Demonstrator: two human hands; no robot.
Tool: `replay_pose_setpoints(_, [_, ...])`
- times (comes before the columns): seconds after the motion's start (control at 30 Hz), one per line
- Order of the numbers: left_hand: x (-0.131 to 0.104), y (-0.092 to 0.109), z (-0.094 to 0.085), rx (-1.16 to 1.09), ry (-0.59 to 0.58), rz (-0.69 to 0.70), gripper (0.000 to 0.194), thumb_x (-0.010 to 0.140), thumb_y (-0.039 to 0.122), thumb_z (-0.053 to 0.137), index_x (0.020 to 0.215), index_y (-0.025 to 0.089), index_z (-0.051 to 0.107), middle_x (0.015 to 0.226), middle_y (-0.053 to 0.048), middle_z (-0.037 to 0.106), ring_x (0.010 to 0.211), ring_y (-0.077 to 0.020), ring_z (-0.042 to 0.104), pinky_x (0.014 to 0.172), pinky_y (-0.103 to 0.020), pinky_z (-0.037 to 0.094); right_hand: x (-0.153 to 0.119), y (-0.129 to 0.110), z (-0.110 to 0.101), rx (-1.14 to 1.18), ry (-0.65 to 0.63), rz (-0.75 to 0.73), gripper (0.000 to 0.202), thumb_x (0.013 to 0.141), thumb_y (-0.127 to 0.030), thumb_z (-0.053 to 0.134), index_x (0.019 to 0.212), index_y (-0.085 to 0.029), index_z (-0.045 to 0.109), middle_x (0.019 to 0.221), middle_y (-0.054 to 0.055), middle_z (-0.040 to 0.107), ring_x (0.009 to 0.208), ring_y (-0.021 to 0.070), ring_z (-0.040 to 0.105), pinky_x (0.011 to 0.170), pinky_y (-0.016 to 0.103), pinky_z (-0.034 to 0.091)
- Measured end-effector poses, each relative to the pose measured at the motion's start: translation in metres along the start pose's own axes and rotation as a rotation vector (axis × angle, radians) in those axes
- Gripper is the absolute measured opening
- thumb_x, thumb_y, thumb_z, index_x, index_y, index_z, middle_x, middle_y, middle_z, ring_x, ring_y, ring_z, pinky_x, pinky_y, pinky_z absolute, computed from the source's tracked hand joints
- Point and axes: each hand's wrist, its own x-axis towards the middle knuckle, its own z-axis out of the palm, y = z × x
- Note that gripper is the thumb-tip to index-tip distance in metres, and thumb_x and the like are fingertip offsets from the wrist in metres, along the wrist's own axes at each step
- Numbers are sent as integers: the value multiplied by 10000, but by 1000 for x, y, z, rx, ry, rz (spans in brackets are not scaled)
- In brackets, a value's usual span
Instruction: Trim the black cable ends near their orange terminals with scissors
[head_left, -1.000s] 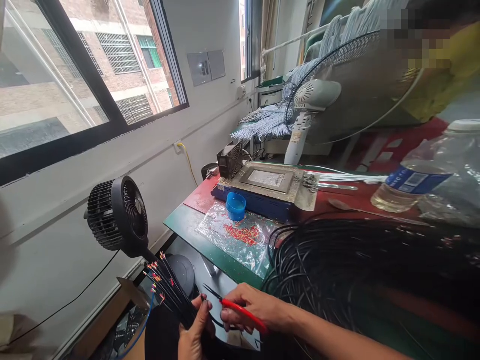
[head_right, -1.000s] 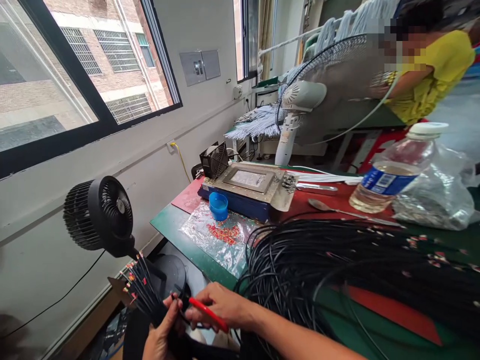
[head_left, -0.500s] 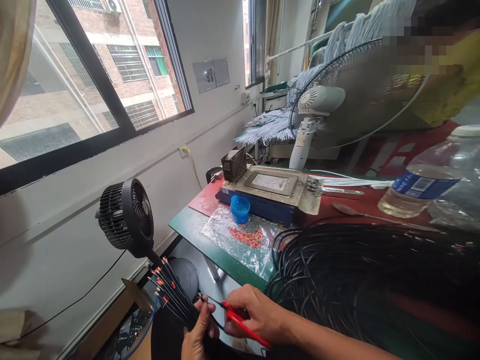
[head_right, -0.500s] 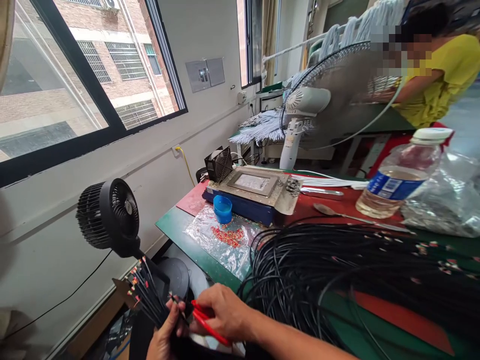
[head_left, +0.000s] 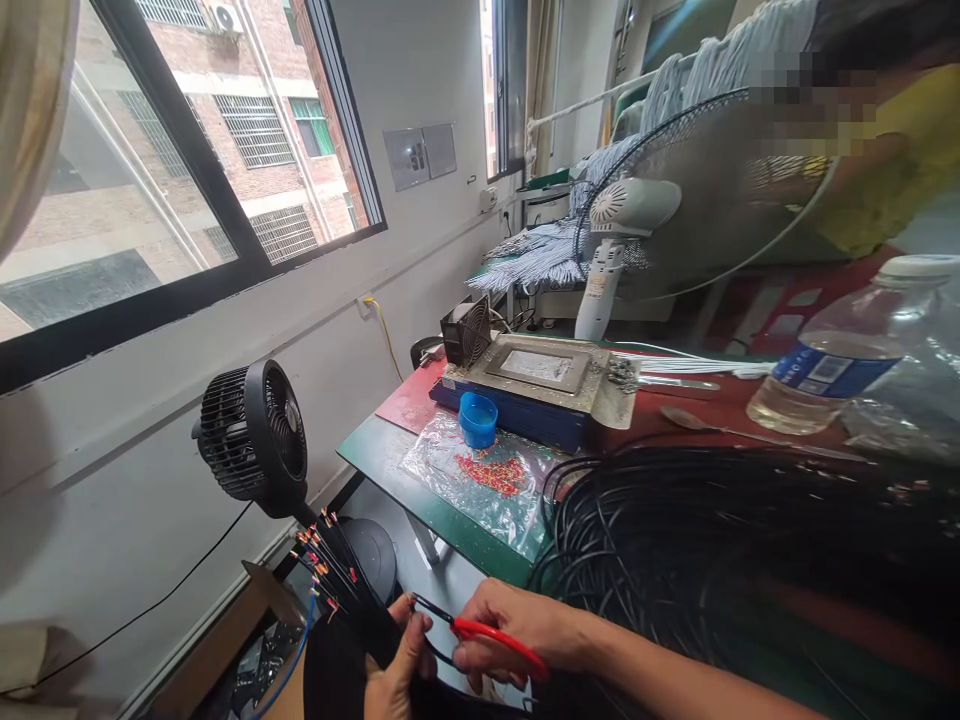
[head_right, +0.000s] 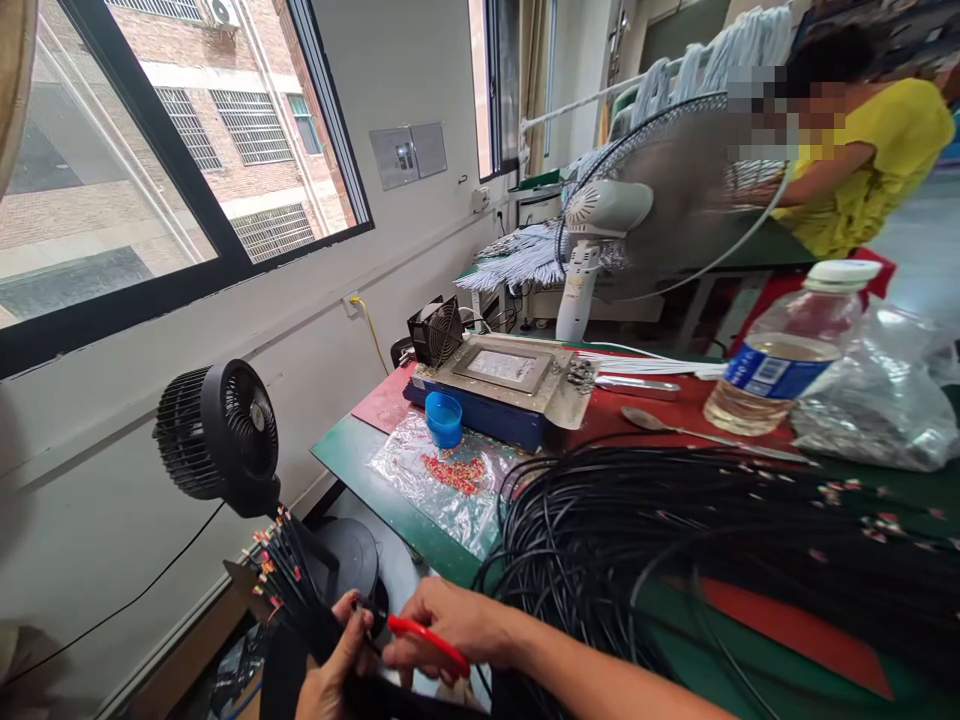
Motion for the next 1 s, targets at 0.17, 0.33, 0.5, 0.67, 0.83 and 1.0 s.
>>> replay_pose_setpoints(0.17, [2,-6,-3,25,-5,1,510,543,329,748,973,144,545,337,78,441,330,-53,340,382,-189,227,0,1,-1,10,-7,34,285,724,-361,593,644,-93,650,415,-63,406,349,18,351,346,128,267])
replay_pose_setpoints(0.33, [1,-6,-2,-29,31,-17,516,498,324,777,938,156,566,346,87,429,340,-45,339,381,-182,221,2,5,-2,85,-27,45,333,708,-409,614,573,-106,585,423,-61,428,343,19,367,350,130,275])
replay_pose_setpoints(0.5, [0,-6,-1,-57,50,-27,509,488,327,785,921,163,575,367,77,459,361,-44,355,380,-178,232,2,5,-1,120,-50,43,352,698,-431,622,578,-100,602,401,-68,416,317,16,342,335,131,267])
replay_pose_setpoints(0.67, [-4,-4,0,19,113,1,444,511,330,771,891,154,623,376,65,456,376,-60,383,376,-190,268,0,-1,0,129,-64,28,304,721,-370,603,615,-87,636,395,-59,427,326,23,372,334,134,254])
replay_pose_setpoints(0.83, [-5,-4,1,72,167,40,426,454,337,796,812,146,667,422,55,464,402,-82,426,384,-219,335,0,1,-3,167,-71,40,300,728,-364,583,637,-83,639,407,-55,440,329,29,369,334,142,269])
replay_pose_setpoints(1.0, [-3,-4,1,63,215,53,409,410,314,817,754,141,680,699,-39,645,637,-150,594,509,-219,452,1,4,3,177,-43,21,309,724,-368,585,624,-78,625,407,-55,425,325,29,357,341,152,265])
